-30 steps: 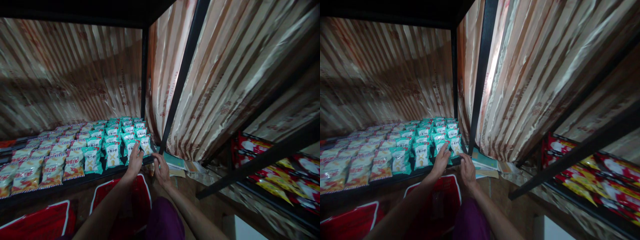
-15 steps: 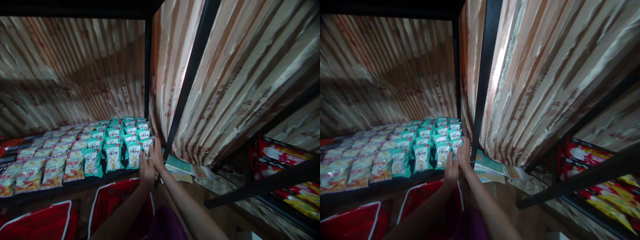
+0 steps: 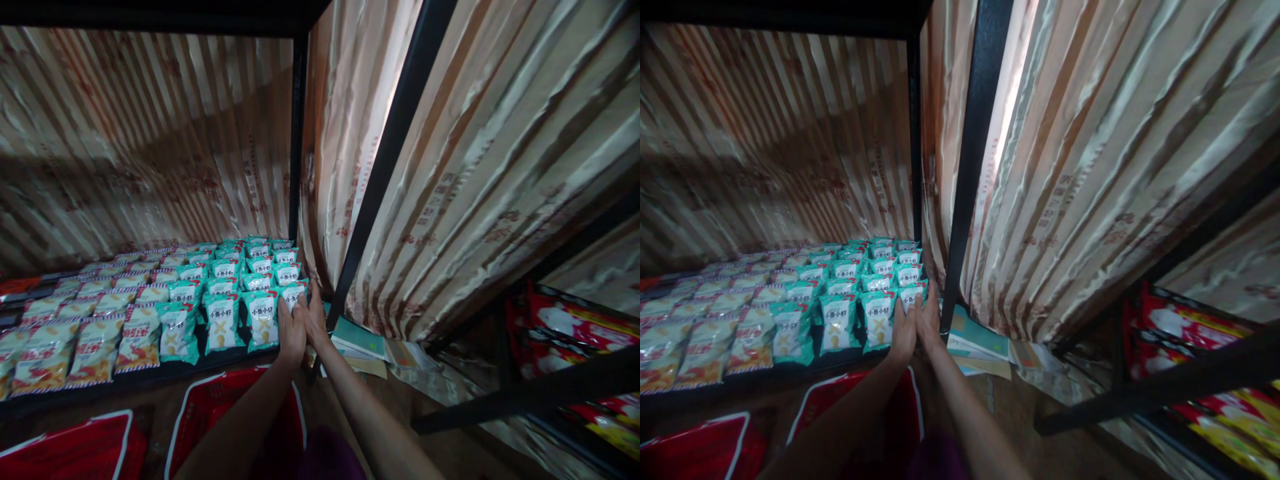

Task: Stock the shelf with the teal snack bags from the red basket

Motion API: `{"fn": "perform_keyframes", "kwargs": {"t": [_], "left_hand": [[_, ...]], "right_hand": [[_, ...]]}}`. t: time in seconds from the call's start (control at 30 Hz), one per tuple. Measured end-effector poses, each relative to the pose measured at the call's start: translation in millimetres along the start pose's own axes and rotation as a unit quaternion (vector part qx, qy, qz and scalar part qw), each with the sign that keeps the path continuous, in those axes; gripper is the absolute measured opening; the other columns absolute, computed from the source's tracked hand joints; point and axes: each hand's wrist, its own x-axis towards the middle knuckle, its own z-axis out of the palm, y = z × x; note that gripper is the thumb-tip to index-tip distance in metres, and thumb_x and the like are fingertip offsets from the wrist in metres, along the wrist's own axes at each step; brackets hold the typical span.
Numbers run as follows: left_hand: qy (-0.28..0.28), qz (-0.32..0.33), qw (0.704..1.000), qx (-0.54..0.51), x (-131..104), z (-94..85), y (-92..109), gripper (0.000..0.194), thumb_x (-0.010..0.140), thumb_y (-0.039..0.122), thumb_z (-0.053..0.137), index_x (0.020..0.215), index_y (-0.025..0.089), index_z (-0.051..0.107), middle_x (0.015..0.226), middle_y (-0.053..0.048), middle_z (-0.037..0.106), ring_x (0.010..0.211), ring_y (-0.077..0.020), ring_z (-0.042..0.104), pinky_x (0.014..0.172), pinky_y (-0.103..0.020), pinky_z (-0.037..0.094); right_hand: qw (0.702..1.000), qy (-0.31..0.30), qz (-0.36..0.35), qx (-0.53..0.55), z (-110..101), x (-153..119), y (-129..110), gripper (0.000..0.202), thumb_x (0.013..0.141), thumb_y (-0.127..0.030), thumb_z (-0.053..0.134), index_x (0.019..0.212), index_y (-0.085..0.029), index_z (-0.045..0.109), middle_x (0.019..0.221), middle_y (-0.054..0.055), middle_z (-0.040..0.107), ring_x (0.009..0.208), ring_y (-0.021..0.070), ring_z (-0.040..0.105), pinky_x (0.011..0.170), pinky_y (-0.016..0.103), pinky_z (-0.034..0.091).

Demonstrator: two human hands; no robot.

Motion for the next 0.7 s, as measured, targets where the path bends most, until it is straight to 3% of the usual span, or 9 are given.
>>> {"fn": "perform_keyframes", "kwargs": {"t": [0.17, 0.3, 0.4, 0.53, 0.7], "left_hand": [[0.006, -0.007, 1.000, -0.007, 12, 0.3, 6, 0.064, 0.088, 0.042, 0.035, 0.141, 0.006, 0.026, 0.150, -0.018, 0.029, 0.139, -0.0222, 0.027, 0.114, -0.033, 0.020], [0.013, -0.017, 1.000, -0.007, 20, 0.9, 8, 0.056, 0.089, 0.039, 0.035, 0.138, 0.012, 0.032, 0.145, -0.014, 0.041, 0.133, -0.0205, 0.039, 0.110, -0.031, 0.027], [0.016, -0.035, 0.999, 0.001, 25, 3.0, 8, 0.055, 0.089, 0.039, 0.035, 0.135, 0.009, 0.036, 0.139, -0.018, 0.047, 0.128, -0.0234, 0.046, 0.107, -0.032, 0.032], [0.018, -0.054, 0.998, 0.012, 29, 8.2, 6, 0.056, 0.089, 0.038, 0.034, 0.135, 0.006, 0.034, 0.138, -0.021, 0.046, 0.128, -0.0261, 0.045, 0.105, -0.034, 0.034], [0.014, -0.054, 0.998, 0.019, 33, 13.5, 1, 0.056, 0.088, 0.037, 0.035, 0.137, 0.011, 0.031, 0.138, -0.017, 0.048, 0.128, -0.0229, 0.046, 0.103, -0.031, 0.037]], "right_hand": [[1.000, 0.005, 0.011, -0.004, 2, 3, -3, 0.062, 0.090, -0.044, 0.034, 0.143, -0.013, 0.031, 0.141, 0.014, 0.045, 0.132, 0.0237, 0.039, 0.108, 0.040, 0.032], [0.999, 0.000, 0.030, -0.020, 2, 6, -8, 0.060, 0.090, -0.044, 0.035, 0.143, -0.014, 0.034, 0.136, 0.014, 0.051, 0.125, 0.0255, 0.048, 0.104, 0.040, 0.037], [0.999, -0.001, 0.043, -0.033, 1, 8, -12, 0.059, 0.090, -0.043, 0.035, 0.142, -0.015, 0.035, 0.134, 0.015, 0.053, 0.121, 0.0264, 0.052, 0.101, 0.040, 0.039], [0.998, 0.002, 0.052, -0.041, 1, 13, -14, 0.059, 0.091, -0.045, 0.033, 0.142, -0.015, 0.036, 0.135, 0.015, 0.052, 0.120, 0.0264, 0.053, 0.100, 0.040, 0.039], [0.998, 0.009, 0.053, -0.037, 0, 18, -13, 0.060, 0.090, -0.045, 0.032, 0.141, -0.014, 0.038, 0.132, 0.016, 0.054, 0.116, 0.0273, 0.055, 0.098, 0.041, 0.041]]}}
